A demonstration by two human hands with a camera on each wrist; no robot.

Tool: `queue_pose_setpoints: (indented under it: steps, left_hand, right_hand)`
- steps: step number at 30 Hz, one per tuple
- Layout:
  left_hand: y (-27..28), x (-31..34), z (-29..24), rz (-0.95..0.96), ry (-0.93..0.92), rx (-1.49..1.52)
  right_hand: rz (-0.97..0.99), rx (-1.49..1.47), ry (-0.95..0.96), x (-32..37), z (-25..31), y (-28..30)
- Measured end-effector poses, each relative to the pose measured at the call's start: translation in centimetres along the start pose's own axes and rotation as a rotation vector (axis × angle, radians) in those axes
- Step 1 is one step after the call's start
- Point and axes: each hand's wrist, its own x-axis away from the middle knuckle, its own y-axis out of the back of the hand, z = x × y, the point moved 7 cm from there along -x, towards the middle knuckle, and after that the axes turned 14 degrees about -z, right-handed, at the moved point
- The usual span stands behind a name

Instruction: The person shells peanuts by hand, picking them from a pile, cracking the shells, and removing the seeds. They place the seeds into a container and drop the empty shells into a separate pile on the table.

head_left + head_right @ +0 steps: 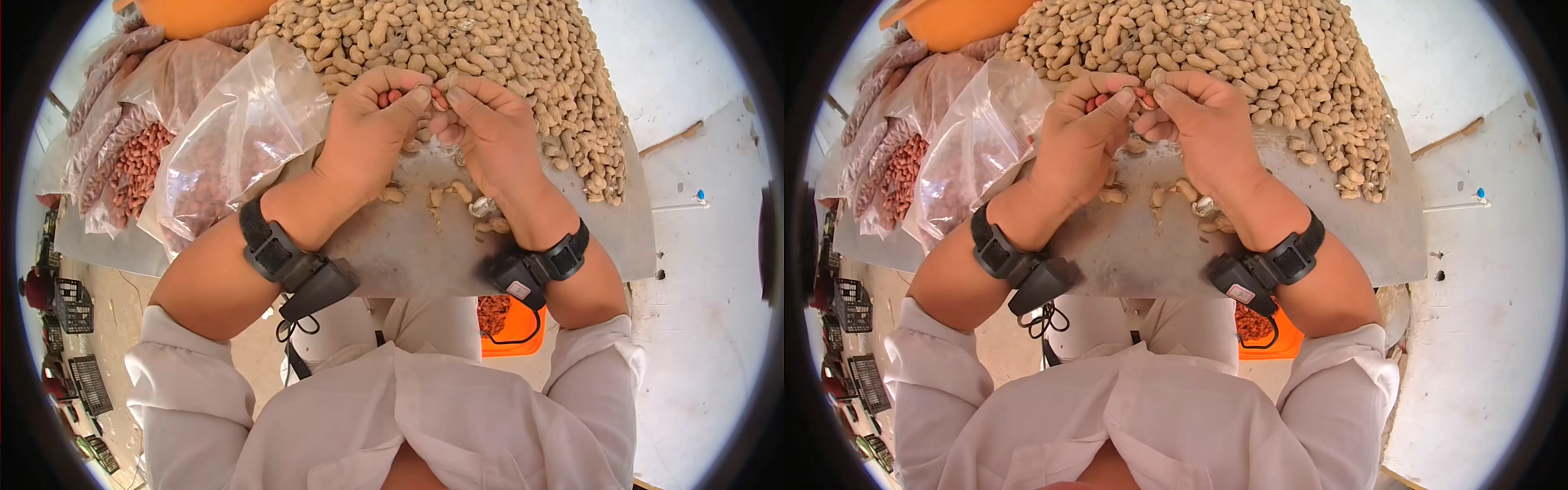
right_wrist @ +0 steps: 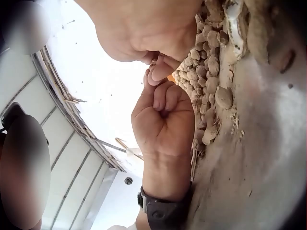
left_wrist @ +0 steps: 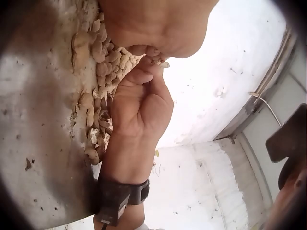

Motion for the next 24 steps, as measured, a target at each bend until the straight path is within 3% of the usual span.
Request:
queue_pose_setpoints:
  steps: [5, 11, 17, 24]
  left_hand:
    - [-0.2, -0.1, 0.5, 0.012, 0.112, 0.153]
    - [-0.5, 0.2, 1.3, 0.044, 0.377, 0.321]
    - [-0.6, 0.5, 2.5, 0.035, 0.602, 0.425]
    - [-0.8, 0.5, 2.4, 0.084, 0.607, 0.390]
  right_hand:
    - [-0.027, -0.027, 0.063, 0.0, 0.6, -0.1]
    - [-0.018, 0.424, 0.414, 0.8, 2.9, -0.5]
    - [0.065, 0.650, 0.749, 1.5, 3.7, -1.6]
    - [0.027, 0.585, 0.495, 0.9, 3.3, -0.8]
